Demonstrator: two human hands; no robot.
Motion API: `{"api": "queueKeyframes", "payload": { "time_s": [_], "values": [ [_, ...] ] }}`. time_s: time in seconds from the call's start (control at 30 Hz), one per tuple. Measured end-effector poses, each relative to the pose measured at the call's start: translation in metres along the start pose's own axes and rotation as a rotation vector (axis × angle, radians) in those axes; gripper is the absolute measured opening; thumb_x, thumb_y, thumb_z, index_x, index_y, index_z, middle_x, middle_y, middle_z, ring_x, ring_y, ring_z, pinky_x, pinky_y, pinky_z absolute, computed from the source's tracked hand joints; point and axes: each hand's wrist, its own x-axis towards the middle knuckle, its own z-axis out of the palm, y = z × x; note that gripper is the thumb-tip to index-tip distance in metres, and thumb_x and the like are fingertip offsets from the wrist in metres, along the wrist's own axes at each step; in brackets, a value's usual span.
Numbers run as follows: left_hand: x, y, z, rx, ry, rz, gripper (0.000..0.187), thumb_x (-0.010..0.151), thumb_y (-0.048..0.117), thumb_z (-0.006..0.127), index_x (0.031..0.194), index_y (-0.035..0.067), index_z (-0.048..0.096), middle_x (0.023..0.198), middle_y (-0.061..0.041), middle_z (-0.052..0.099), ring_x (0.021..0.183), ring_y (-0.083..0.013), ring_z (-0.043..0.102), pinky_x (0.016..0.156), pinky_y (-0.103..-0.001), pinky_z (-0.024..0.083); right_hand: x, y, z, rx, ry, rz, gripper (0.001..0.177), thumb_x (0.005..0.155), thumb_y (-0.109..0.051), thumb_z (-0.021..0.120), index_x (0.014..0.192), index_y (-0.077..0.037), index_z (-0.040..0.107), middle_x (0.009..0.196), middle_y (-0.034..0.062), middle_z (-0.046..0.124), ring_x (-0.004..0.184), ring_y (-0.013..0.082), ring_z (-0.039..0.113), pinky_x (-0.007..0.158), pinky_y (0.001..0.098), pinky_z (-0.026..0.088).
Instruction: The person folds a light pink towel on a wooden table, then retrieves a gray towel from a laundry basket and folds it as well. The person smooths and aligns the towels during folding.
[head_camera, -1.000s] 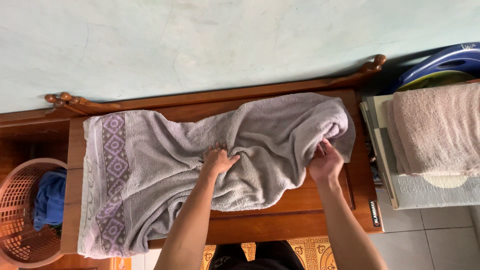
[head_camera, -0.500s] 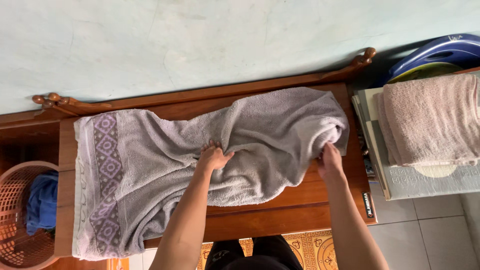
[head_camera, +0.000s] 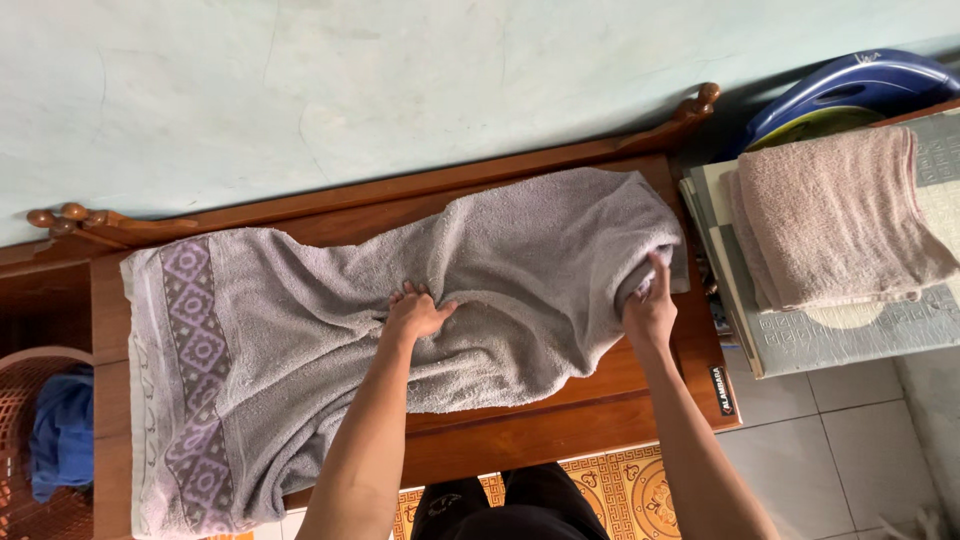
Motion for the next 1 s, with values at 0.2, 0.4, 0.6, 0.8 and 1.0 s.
{"api": "queueKeyframes", "payload": {
  "time_s": [0.2,0.4,0.6,0.8,1.0],
  "values": [
    [-0.003,0.003,-0.006,-0.028,-0.036,-0.011,0.094,0.101,0.070,0.028,0.161,-0.001,0.018,0.167,-0.032,0.002,0.157,-0.0428,0.008,0.128,-0.051,0.007,-0.005,-0.008,-0.009,-0.105,0.015,-0.087,0.064,0.090,-0.001,0.057,0.148,-0.026,0.048,0.107,0.0170,0.071,0.082,0.0251,0.071,0.072,0.0396,0.060],
    [-0.011,0.007,-0.007,0.001,0.035,0.019,0.094,0.099,0.072,0.028,0.160,0.001,0.021,0.167,-0.029,0.007,0.158,-0.0402,0.008,0.127,-0.051,0.008,0.009,-0.010,-0.008,-0.084,-0.078,-0.101,0.071,0.087,-0.004,0.057,0.153,-0.028,0.044,0.104,0.0158,0.072,0.073,0.0194,0.069,0.060,0.0372,0.061],
    [-0.027,-0.004,-0.008,-0.179,-0.021,-0.097,0.088,0.107,0.069,0.018,0.132,0.000,0.068,0.140,-0.020,0.068,0.136,-0.0328,0.062,0.135,-0.055,0.011,-0.030,-0.007,-0.054,-0.329,-0.164,0.137,0.066,0.095,-0.014,0.062,0.157,-0.030,0.045,0.112,0.0172,0.073,0.063,0.0234,0.063,0.047,0.0345,0.046],
    [-0.026,-0.041,-0.007,-0.413,0.246,0.123,0.071,0.104,0.062,0.029,0.162,0.020,0.029,0.168,-0.008,0.029,0.155,-0.0308,0.025,0.128,-0.057,0.005,-0.014,-0.027,-0.061,-0.607,0.088,-0.148,0.061,0.089,-0.011,0.063,0.149,-0.017,0.057,0.099,0.0258,0.071,0.077,0.0280,0.066,0.059,0.0447,0.056],
    [-0.027,-0.071,0.007,-0.201,0.257,-0.070,0.066,0.106,0.054,0.024,0.164,0.030,0.004,0.173,0.006,0.003,0.159,-0.0241,0.008,0.124,-0.067,0.003,-0.008,0.028,-0.040,-0.399,0.170,-0.518,0.039,0.091,-0.014,0.055,0.122,-0.003,0.078,0.102,0.0269,0.071,0.089,0.0328,0.069,0.084,0.0479,0.060]
  ]
}}
